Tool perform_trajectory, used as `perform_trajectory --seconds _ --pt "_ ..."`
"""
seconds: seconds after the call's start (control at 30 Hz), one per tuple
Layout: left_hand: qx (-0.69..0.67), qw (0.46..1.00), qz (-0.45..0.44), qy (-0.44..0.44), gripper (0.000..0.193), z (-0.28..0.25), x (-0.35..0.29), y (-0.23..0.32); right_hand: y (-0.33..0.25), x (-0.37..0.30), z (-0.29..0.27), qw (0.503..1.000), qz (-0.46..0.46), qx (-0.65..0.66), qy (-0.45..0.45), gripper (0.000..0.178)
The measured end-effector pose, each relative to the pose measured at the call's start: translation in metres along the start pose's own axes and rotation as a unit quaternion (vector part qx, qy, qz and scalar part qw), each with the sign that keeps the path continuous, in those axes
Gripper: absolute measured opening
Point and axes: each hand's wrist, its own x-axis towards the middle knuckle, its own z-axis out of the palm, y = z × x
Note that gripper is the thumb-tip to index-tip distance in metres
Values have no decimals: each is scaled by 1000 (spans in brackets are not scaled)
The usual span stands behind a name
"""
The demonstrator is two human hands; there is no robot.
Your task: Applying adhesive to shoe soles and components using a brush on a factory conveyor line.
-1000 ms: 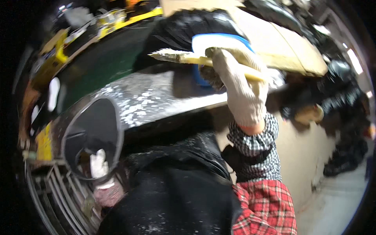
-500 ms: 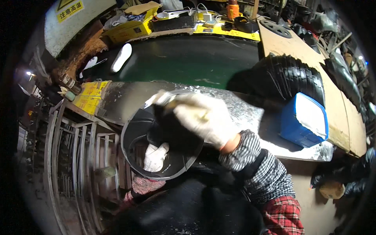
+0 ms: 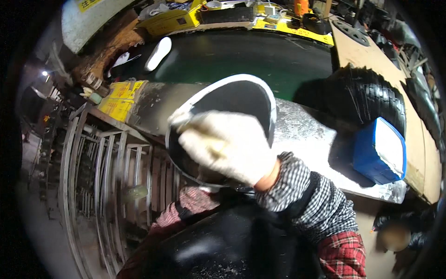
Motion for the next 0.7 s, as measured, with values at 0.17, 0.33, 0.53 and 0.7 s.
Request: perform_trajectory --seconds 0.17,0.33,0.53,0.7 --pt "116 992 -43 12 11 -24 16 34 -19 -50 -10 955 145 227 -124 17" --pt "175 981 -82 -17 23 13 25 66 10 -100 -80 943 310 119 22 24" --pt "148 986 -22 -72 17 -7 -11 56 -18 -117 -79 971 235 51 -3 16" --pt "173 985 23 -13 20 -16 -12 39 51 -103 -120 942 138 -41 304 21"
